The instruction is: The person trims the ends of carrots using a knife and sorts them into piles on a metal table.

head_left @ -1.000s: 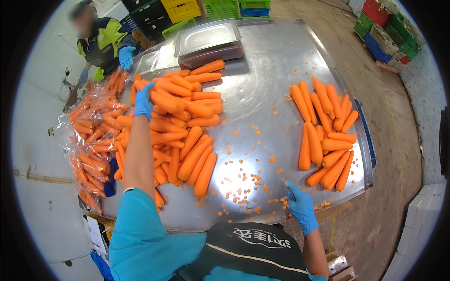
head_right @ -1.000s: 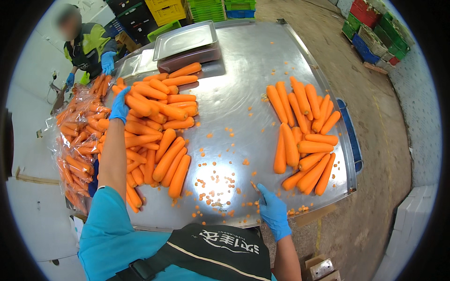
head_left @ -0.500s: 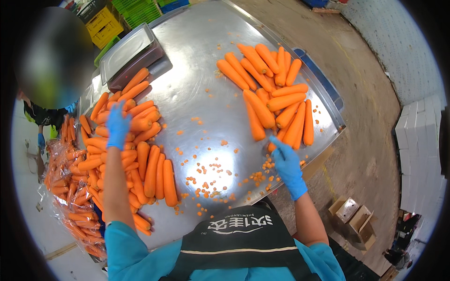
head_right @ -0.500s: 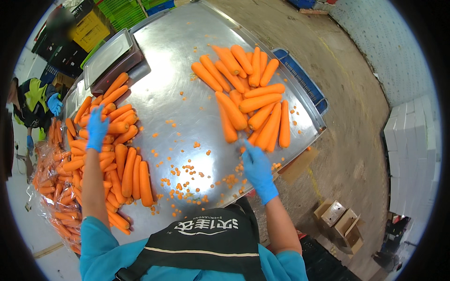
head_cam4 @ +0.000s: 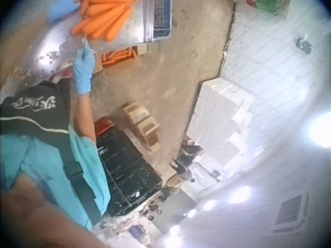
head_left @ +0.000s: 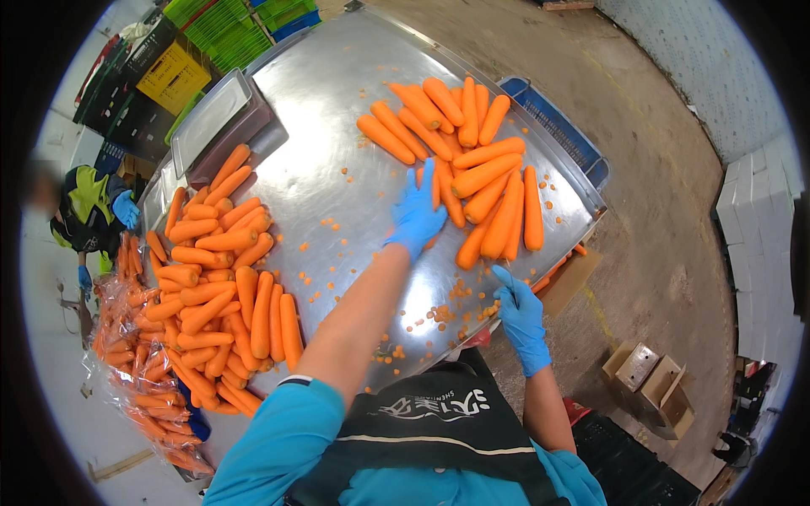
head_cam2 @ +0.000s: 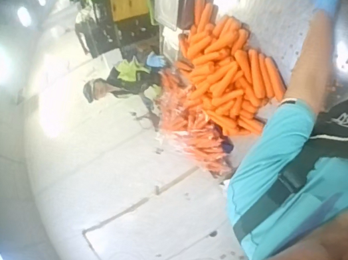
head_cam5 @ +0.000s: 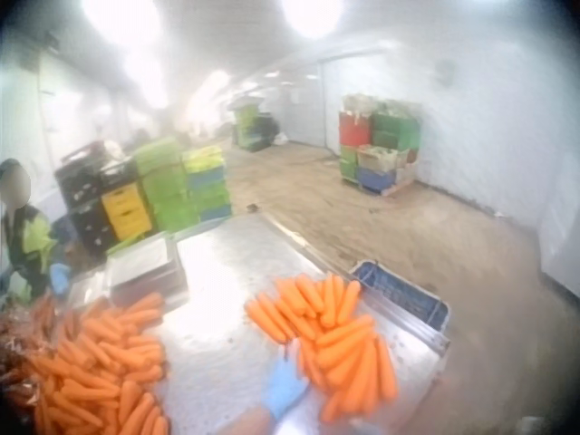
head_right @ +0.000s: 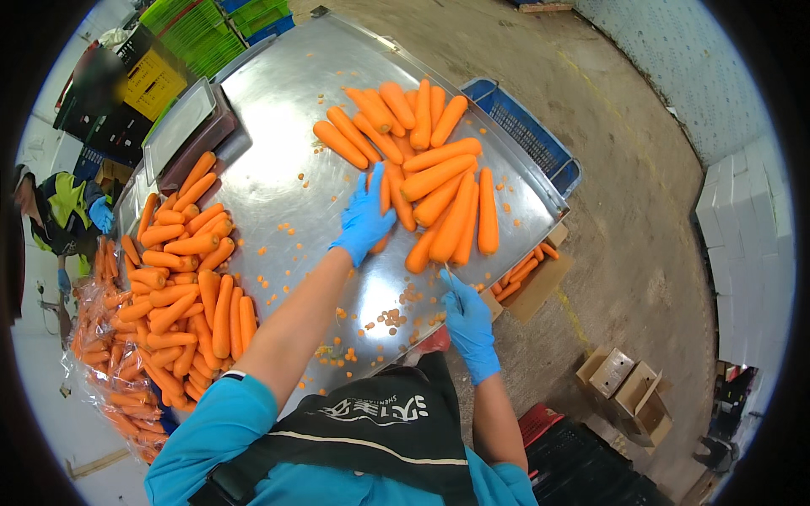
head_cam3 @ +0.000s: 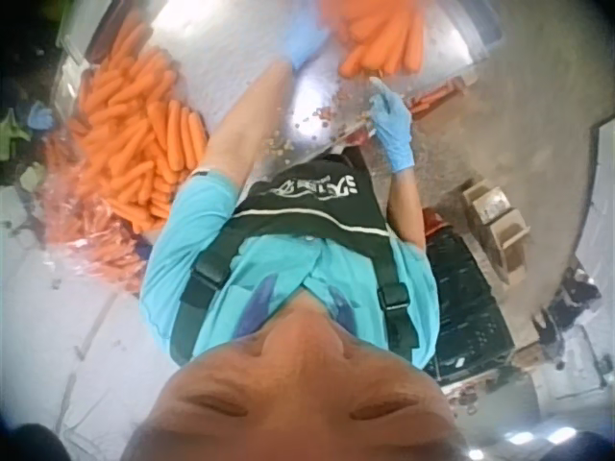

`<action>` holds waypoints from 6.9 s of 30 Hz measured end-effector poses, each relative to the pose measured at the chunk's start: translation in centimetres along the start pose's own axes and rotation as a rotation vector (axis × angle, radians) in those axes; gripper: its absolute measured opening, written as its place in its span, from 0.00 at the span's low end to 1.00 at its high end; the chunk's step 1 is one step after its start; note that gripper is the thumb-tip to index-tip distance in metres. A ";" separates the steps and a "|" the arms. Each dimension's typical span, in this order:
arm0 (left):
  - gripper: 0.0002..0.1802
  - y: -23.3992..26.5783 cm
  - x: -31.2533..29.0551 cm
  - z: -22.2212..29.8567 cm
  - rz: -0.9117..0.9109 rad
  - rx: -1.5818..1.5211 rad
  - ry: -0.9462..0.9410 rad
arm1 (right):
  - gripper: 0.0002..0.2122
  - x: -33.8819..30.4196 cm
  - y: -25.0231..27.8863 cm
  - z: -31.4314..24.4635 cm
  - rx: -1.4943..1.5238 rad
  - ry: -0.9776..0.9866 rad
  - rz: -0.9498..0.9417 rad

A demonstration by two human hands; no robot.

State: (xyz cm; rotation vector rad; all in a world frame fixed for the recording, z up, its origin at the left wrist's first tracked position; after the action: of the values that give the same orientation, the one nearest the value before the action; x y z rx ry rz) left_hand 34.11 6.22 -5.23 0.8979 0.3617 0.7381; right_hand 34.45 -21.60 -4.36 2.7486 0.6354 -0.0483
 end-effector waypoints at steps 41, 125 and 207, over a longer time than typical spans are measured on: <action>0.35 18.3 -22.6 -2.9 -0.077 -0.983 0.087 | 0.35 -2.2 -6.7 -13.8 -0.626 0.757 -0.325; 0.32 2.3 -5.1 6.5 -0.254 -0.420 -0.515 | 0.24 13.8 4.2 5.4 0.039 -0.044 0.301; 0.31 19.6 -24.5 -4.0 0.020 -0.840 0.194 | 0.32 -3.8 -9.1 -11.8 -0.470 0.785 -0.403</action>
State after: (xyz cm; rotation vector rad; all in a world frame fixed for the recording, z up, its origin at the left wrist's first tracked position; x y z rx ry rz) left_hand 6.27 -1.04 7.97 0.0374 0.1779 0.8944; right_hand 26.60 -11.76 4.52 2.0795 1.1983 0.9879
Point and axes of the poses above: each hand's wrist, its own x-axis towards the middle knuckle, its own y-axis out of the back of the hand, z = x × y, the point moved 3 cm from there along x, towards the middle knuckle, and after that the axes turned 12 degrees about z, right-handed, at the moved point
